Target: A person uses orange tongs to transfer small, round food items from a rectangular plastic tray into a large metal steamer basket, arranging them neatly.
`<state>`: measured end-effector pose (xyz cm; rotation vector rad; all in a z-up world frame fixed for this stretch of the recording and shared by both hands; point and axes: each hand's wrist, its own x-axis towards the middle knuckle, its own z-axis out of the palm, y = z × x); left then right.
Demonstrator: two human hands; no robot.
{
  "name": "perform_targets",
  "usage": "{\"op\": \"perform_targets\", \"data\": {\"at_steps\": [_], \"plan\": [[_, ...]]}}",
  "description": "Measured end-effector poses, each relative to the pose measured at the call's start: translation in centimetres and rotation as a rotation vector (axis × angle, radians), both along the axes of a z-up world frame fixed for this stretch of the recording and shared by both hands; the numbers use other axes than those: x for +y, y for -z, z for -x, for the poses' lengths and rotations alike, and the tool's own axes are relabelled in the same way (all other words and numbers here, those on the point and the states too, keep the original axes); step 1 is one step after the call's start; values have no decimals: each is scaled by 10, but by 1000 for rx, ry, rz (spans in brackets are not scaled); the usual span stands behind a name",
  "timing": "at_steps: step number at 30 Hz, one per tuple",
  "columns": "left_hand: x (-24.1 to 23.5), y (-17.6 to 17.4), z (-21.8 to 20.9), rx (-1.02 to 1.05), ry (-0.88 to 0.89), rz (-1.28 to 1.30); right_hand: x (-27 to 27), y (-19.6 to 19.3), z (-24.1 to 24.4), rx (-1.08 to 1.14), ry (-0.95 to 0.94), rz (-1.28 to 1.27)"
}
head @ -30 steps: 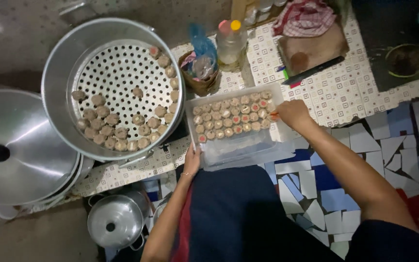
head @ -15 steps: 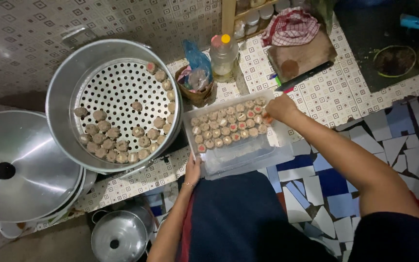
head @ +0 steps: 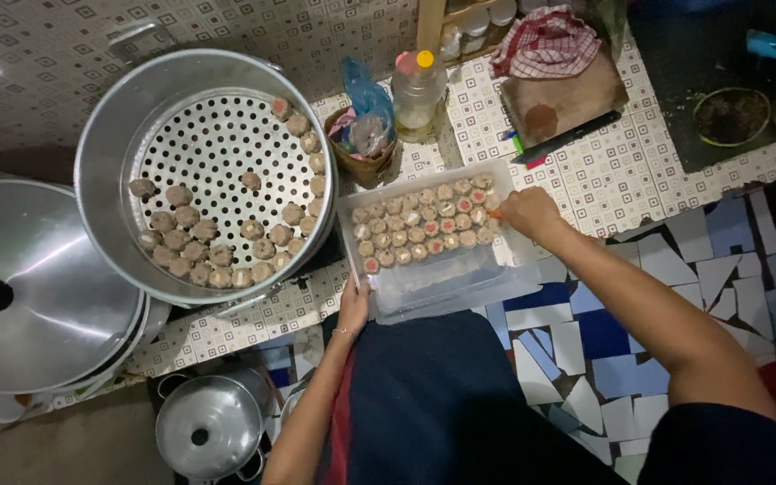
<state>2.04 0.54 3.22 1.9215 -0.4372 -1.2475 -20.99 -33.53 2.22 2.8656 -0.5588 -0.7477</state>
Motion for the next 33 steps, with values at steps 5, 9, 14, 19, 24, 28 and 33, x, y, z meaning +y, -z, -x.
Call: {"op": "perform_targets", "data": {"at_steps": [5,9,14,19,24,28,33], "plan": [[4,9,2,35,-37,-2,9,-5,8,-60,79,-13],[9,21,2,5,14,10,25,-61,6,103,252,-84],[6,17,3,0,25,23,35,-13,40,200,274,-163],[8,14,5,-21,22,35,38,-58,14,82,385,-287],[12,41,4,-76,20,88,51,-69,13,198,419,-320],[12,42,5,-73,3,91,49,-22,21,195,377,-320],[2,6,6,-51,19,68,41,-32,15,161,479,-374]]}}
